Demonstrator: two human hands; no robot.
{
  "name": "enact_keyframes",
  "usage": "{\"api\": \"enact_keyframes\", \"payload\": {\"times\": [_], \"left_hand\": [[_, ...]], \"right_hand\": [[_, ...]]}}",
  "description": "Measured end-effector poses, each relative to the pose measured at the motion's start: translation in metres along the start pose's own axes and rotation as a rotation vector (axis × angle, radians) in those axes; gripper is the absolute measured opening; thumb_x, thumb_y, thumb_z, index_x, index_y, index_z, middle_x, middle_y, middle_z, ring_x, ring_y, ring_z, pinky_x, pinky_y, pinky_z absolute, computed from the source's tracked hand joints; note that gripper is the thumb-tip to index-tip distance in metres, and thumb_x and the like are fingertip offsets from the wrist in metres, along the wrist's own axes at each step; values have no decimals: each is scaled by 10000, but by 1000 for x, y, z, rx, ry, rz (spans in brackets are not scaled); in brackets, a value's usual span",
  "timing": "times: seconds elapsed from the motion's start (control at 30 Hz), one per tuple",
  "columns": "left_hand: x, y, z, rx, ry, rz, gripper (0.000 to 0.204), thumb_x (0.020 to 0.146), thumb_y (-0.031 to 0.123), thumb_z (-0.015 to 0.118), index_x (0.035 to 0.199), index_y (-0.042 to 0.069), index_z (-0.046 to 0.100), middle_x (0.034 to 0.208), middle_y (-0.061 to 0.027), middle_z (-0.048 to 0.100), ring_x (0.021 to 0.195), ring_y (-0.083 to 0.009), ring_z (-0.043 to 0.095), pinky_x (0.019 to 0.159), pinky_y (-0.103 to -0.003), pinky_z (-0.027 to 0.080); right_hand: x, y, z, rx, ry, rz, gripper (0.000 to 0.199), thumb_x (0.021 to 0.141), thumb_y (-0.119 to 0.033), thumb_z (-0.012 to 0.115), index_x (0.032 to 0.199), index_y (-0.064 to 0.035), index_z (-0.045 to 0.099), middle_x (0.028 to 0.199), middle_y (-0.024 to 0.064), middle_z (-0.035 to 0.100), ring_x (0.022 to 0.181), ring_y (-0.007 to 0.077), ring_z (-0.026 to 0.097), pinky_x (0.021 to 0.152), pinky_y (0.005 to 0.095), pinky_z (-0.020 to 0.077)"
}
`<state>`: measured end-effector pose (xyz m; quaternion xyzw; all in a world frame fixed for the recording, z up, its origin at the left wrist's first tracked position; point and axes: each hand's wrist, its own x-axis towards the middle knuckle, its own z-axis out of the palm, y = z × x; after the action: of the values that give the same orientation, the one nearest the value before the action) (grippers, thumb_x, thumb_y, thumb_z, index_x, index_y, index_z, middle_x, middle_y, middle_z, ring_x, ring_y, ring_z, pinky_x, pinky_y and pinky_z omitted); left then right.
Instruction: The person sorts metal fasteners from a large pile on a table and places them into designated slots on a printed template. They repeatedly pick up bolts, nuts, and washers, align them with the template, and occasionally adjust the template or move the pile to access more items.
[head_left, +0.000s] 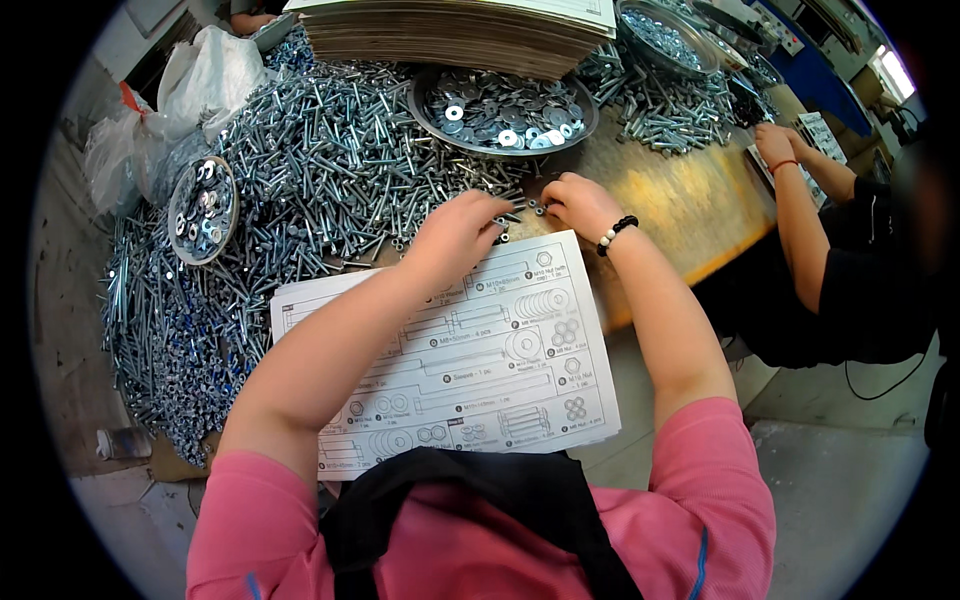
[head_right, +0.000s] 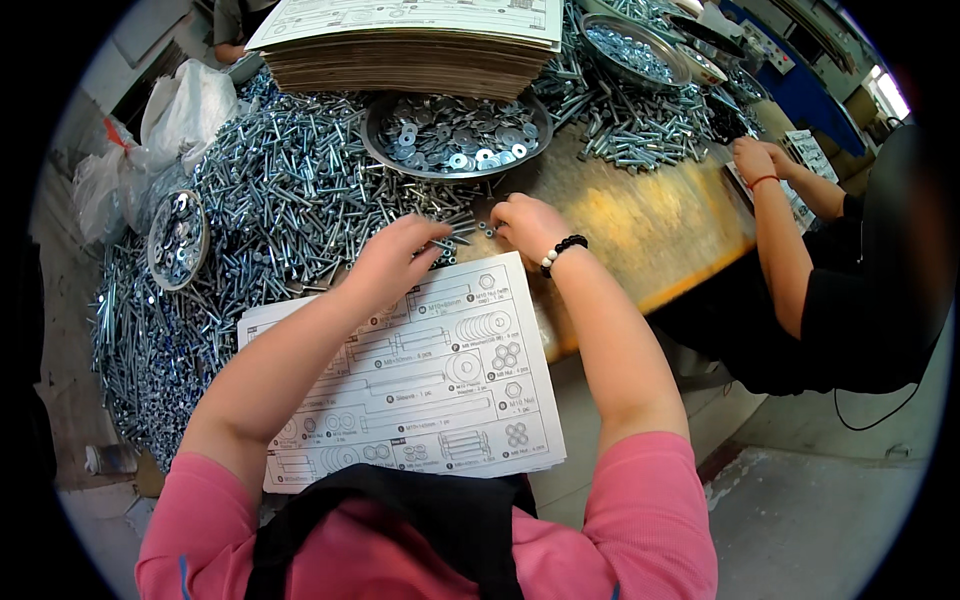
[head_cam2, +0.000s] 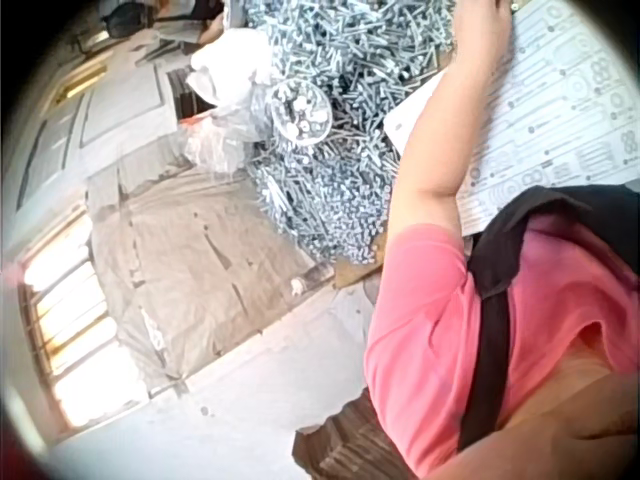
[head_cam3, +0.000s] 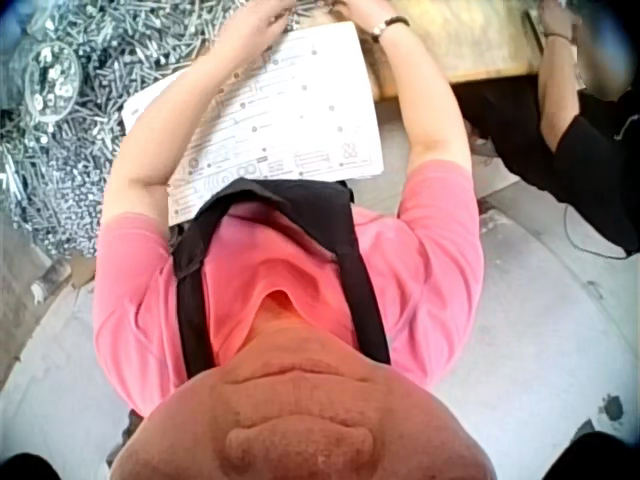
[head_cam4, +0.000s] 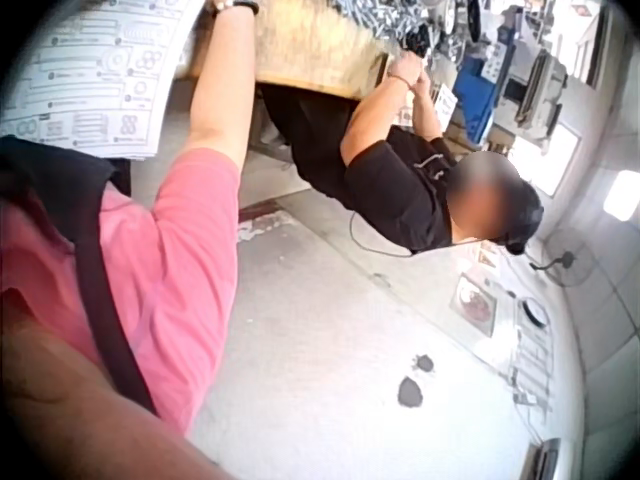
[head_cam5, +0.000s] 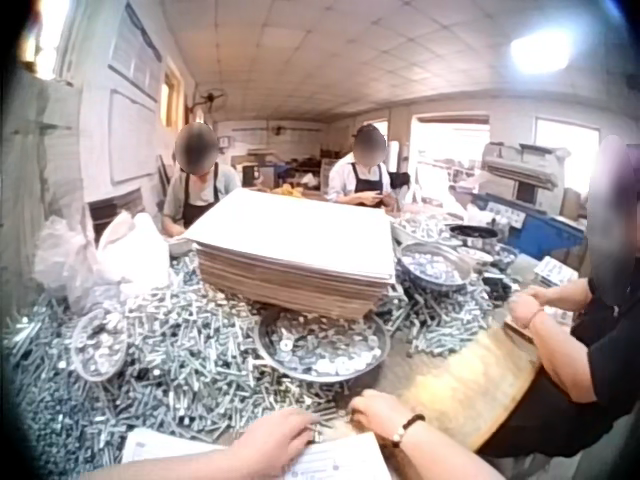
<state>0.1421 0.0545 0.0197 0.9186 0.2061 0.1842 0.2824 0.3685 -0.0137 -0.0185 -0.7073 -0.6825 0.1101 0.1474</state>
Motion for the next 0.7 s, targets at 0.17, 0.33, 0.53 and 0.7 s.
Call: {"api": "enact_keyframes", "payload": {"times": [0.17, 0.33, 0.53, 0.7], "left_hand": [[50, -8, 34, 189, -73, 235, 260, 756, 103, 578, 1011, 107, 625, 964, -63, 591, 933, -251, 555, 817, -349, 434], [62, -6, 48, 585, -150, 271, 150, 749, 141, 499, 804, 165, 637, 823, -40, 576, 876, -230, 566, 750, -360, 420], [63, -11, 48, 676, -124, 416, 115, 764, 138, 494, 765, 144, 609, 797, -34, 585, 851, -225, 574, 738, -352, 425], [60, -12, 41, 660, -202, 289, 142, 772, 108, 515, 854, 129, 629, 851, -51, 594, 906, -239, 564, 791, -353, 441]], "right_hand": [[-24, 6, -5, 227, 241, 41, 123, 746, -106, 627, 857, -54, 620, 814, 109, 555, 765, 270, 563, 686, 347, 460], [-89, -35, -35, 409, 255, 151, 105, 757, -86, 621, 852, -41, 613, 774, 80, 545, 674, 189, 533, 611, 291, 435], [-170, -94, -41, 355, 101, -61, 145, 699, -74, 651, 840, -67, 617, 778, 84, 561, 740, 247, 573, 608, 331, 462], [-213, -129, -26, 156, 58, -132, 117, 707, -102, 604, 819, -101, 569, 754, 57, 514, 705, 249, 549, 581, 358, 457]]}}
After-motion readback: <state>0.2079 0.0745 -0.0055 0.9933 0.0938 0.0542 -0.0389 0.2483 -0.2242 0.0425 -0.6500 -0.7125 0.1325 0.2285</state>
